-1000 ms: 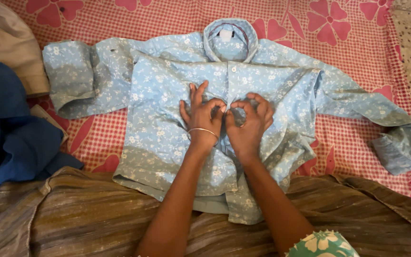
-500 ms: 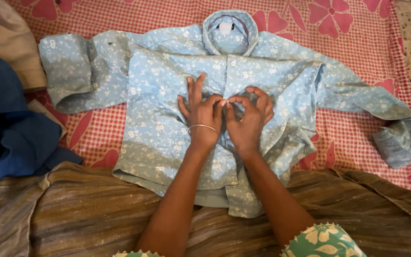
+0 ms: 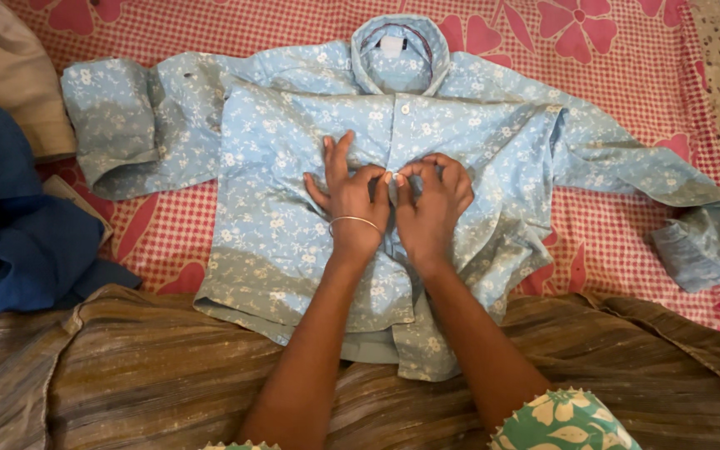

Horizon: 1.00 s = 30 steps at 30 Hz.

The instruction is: The person buttons a blue floral shirt on a mat by hand. They align the front panels and collar, then fasten the buttons along the front and at the cuffs.

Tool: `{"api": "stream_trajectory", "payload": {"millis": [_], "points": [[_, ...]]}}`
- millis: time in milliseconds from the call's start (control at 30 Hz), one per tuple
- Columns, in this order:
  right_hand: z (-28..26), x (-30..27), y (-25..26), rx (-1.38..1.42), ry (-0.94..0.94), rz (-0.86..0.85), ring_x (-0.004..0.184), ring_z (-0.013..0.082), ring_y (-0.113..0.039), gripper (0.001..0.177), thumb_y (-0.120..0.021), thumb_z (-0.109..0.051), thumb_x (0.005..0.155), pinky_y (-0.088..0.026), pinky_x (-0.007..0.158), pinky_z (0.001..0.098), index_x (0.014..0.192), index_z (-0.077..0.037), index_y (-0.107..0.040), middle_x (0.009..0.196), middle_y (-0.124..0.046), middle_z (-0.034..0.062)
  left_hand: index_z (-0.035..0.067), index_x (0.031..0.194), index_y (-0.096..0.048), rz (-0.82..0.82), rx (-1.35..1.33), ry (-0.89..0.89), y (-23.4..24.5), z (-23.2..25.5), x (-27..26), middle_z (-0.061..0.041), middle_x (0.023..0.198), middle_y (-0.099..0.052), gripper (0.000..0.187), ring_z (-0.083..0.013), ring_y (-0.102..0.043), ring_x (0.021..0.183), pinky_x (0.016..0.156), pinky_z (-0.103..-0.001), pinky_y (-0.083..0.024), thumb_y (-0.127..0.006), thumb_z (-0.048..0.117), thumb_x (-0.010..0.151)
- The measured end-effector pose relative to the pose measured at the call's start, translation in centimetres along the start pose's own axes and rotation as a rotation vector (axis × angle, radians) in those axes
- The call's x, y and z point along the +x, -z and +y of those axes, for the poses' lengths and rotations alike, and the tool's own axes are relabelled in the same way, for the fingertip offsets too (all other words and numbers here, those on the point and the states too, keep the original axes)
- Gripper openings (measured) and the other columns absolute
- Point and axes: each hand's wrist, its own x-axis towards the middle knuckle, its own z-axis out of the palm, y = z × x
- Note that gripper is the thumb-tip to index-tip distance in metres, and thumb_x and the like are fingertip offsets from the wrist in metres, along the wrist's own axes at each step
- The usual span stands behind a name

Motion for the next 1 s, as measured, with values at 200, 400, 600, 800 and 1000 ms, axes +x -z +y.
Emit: {"api": "stream_trajectory", "payload": {"millis": [200, 400, 600, 800, 1000], "points": [[-0.1, -0.1, 0.0, 0.01, -0.003, 0.015, 0.129, 0.0306, -0.044, 0.012, -0.077, -0.015, 0.09, -0.025, 0.111, 0.048, 0.1, -0.011, -0.07, 0.122, -0.057, 0.0069, 0.014, 0.089, -0.078, -0.047, 0.025, 0.018, 0.1, 0.0, 0.0, -0.013, 0.162, -0.035, 0.011, -0.0383, -0.016, 0.157, 0.118, -0.071, 0.004, -0.07, 0.021, 0.089], [1.3, -0.1, -0.7, -0.009, -0.01, -0.016, 0.126, 0.0297, -0.046, 0.012, -0.078, -0.012, 0.087, -0.027, 0.109, 0.0484, 0.098, -0.014, -0.075, 0.12, -0.059, 0.0064, 0.013, 0.1, -0.076, -0.154, 0.01, -0.043, 1.2, -0.5, -0.1, -0.016, 0.164, -0.029, 0.014, -0.0404, -0.01, 0.157, 0.116, -0.072, 0.004, -0.073, 0.02, 0.088], [6.1, 1.6, 0.1, 0.229, 0.131, -0.208, 0.119, 0.0289, -0.059, 0.024, -0.078, -0.013, 0.084, -0.046, 0.105, 0.0413, 0.109, -0.016, -0.078, 0.122, -0.062, 0.0093, 0.022, 0.135, -0.059, -0.452, 0.118, -0.033, 4.0, 0.1, -0.7, -0.016, 0.168, -0.014, 0.061, -0.0387, -0.004, 0.156, 0.118, -0.067, 0.001, -0.082, 0.024, 0.078], [5.3, -0.5, 5.9, 0.0, 0.012, -0.525, 0.116, 0.0292, -0.061, 0.041, -0.084, -0.023, 0.076, -0.047, 0.104, 0.0408, 0.114, -0.015, -0.072, 0.119, -0.068, 0.0117, 0.027, 0.152, -0.035, -0.845, 0.36, 0.036, 7.9, 1.7, -1.6, -0.015, 0.169, -0.002, 0.091, -0.0387, 0.002, 0.157, 0.125, -0.056, -0.001, -0.086, 0.034, 0.076], [3.0, -3.6, 9.3, -0.178, 0.17, -0.619, 0.126, 0.0303, -0.051, 0.044, -0.089, -0.029, 0.064, -0.032, 0.111, 0.0467, 0.104, -0.023, -0.073, 0.121, -0.064, 0.0068, 0.021, 0.158, -0.021, -0.932, 0.379, 0.042, 11.0, 1.3, -2.6, -0.016, 0.169, -0.001, 0.103, -0.0374, -0.003, 0.156, 0.123, -0.053, -0.01, -0.082, 0.047, 0.079]]}}
